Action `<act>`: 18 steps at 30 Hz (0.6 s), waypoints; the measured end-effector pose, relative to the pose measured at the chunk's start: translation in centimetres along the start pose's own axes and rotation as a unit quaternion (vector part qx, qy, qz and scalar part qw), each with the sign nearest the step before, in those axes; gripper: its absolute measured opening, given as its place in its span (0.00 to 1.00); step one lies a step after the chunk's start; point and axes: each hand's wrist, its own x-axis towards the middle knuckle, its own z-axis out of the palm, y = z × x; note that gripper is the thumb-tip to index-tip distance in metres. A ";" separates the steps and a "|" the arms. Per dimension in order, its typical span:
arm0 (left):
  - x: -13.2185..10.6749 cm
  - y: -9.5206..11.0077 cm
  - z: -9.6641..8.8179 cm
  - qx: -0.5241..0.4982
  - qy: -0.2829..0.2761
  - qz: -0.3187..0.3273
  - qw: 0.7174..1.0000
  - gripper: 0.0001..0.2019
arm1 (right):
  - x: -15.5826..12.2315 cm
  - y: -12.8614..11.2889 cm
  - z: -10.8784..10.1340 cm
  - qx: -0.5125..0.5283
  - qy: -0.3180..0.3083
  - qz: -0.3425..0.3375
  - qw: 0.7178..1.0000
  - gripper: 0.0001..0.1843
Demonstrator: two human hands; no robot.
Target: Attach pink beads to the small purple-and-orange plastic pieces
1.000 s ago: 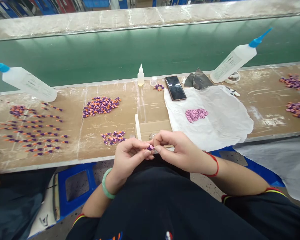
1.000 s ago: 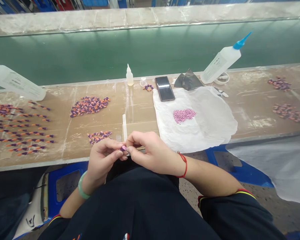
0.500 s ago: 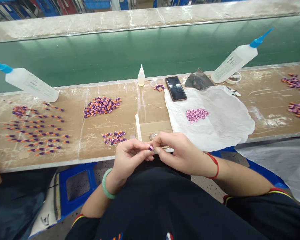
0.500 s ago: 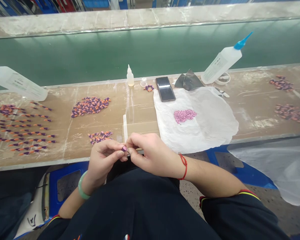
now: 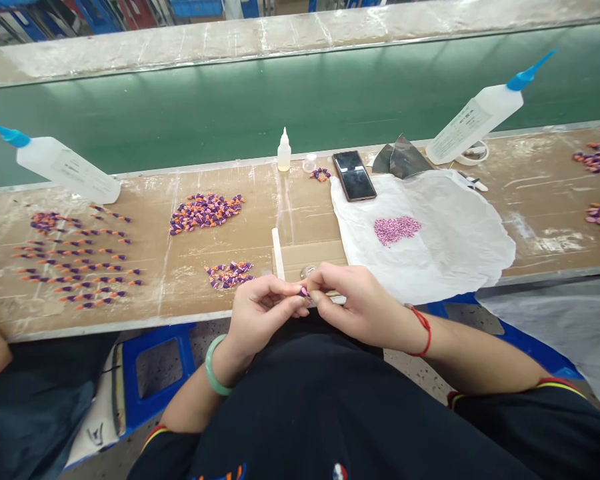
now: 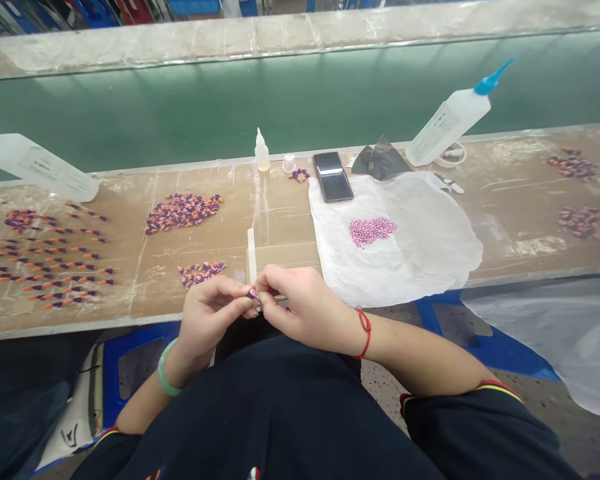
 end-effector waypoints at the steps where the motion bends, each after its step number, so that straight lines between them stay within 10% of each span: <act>1: 0.1 0.0 0.1 -0.003 0.004 -0.008 1.000 0.14 | 0.1 0.1 0.0 0.013 -0.007 0.016 1.000 0.06; 12: 1.1 -0.1 -2.0 0.097 -0.017 -0.077 0.992 0.13 | -0.4 2.3 -2.6 0.130 0.047 0.127 0.982 0.07; 18: 3.1 -0.3 -7.9 0.444 0.003 -0.049 0.895 0.06 | -1.7 6.0 -3.3 0.117 0.102 0.194 0.969 0.14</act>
